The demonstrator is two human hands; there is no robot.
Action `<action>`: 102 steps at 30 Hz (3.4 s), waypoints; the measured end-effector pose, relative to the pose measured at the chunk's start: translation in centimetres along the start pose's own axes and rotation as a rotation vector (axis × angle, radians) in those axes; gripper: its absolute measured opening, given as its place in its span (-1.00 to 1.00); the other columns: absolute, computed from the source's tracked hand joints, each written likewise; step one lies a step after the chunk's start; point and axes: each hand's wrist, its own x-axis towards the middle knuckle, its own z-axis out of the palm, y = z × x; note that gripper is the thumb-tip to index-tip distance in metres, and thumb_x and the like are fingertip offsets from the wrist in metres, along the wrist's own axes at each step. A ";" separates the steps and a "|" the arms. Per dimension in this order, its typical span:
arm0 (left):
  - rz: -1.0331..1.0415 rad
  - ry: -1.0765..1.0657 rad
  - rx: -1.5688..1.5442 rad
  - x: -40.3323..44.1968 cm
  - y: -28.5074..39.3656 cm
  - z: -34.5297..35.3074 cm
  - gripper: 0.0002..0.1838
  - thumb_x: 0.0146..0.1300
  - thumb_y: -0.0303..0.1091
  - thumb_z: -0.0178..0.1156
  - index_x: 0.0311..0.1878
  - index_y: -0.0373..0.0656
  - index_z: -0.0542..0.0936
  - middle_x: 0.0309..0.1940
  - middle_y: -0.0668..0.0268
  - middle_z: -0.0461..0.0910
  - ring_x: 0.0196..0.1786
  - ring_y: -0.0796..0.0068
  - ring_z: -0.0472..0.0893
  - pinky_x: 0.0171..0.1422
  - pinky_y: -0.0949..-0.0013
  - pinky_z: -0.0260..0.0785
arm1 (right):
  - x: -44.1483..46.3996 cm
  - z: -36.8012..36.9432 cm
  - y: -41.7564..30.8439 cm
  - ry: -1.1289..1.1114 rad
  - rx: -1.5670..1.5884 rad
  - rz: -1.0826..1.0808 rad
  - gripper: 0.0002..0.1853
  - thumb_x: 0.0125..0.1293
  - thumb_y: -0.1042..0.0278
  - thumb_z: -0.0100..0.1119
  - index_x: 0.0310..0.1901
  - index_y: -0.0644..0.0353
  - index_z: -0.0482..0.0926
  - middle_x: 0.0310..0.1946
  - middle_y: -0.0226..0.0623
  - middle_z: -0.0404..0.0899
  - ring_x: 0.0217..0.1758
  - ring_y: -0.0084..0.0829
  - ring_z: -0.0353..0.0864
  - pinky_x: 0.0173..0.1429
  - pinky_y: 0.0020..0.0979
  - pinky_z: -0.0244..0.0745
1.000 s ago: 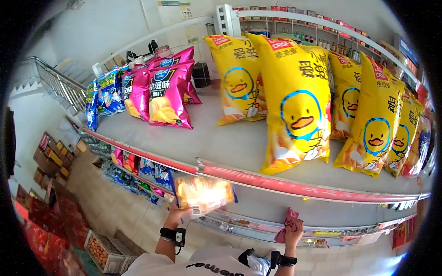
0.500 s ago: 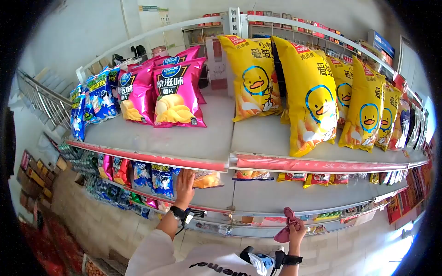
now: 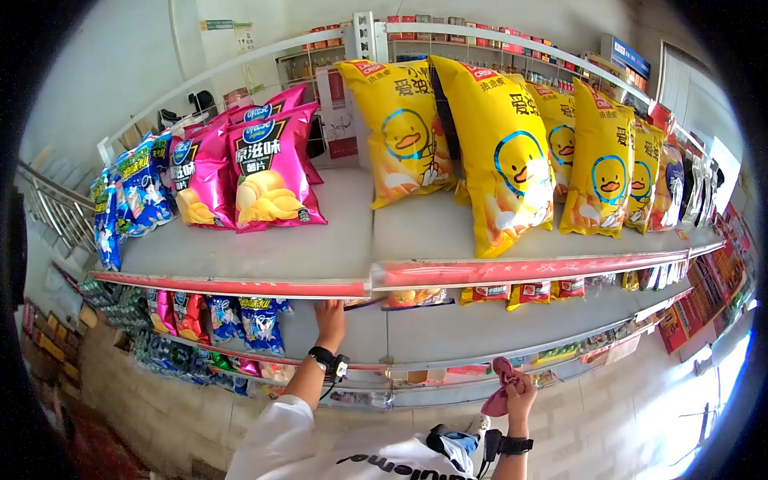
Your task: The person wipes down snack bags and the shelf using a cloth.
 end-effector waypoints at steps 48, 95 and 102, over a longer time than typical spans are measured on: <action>0.263 -0.342 -0.852 -5.3 -1.4 3.5 -0.31 -0.21 -0.43 0.23 0.12 -0.09 0.26 0.15 0.11 0.16 0.20 0.01 0.15 0.27 0.10 -0.02 | -0.7 33.6 1.4 -0.931 -0.461 -0.781 -0.37 -0.02 0.43 0.07 0.15 0.18 0.14 0.06 0.01 0.22 0.18 0.01 0.15 0.17 -0.18 0.18; -0.270 -0.558 -1.238 -5.1 -8.6 6.6 -0.55 -0.10 -0.58 0.09 -0.03 -0.23 0.36 -0.19 0.09 0.50 -0.06 0.24 0.48 -0.02 0.32 0.30 | -3.3 36.9 -0.3 -1.180 -0.528 -0.506 -0.40 -0.05 0.28 0.14 0.04 0.31 0.18 0.04 0.10 0.23 0.13 -0.03 0.22 0.07 -0.16 0.28; -0.491 -0.848 -1.512 -5.0 -7.8 21.5 -0.64 -0.18 -0.48 0.07 -0.19 -0.32 0.44 -0.24 -0.10 0.47 -0.12 -0.04 0.45 -0.06 0.17 0.30 | 0.4 33.7 0.3 -1.085 -0.454 -0.363 -0.30 -0.02 0.28 0.11 0.14 0.34 0.05 0.00 0.14 0.26 0.04 0.03 0.30 0.06 -0.18 0.29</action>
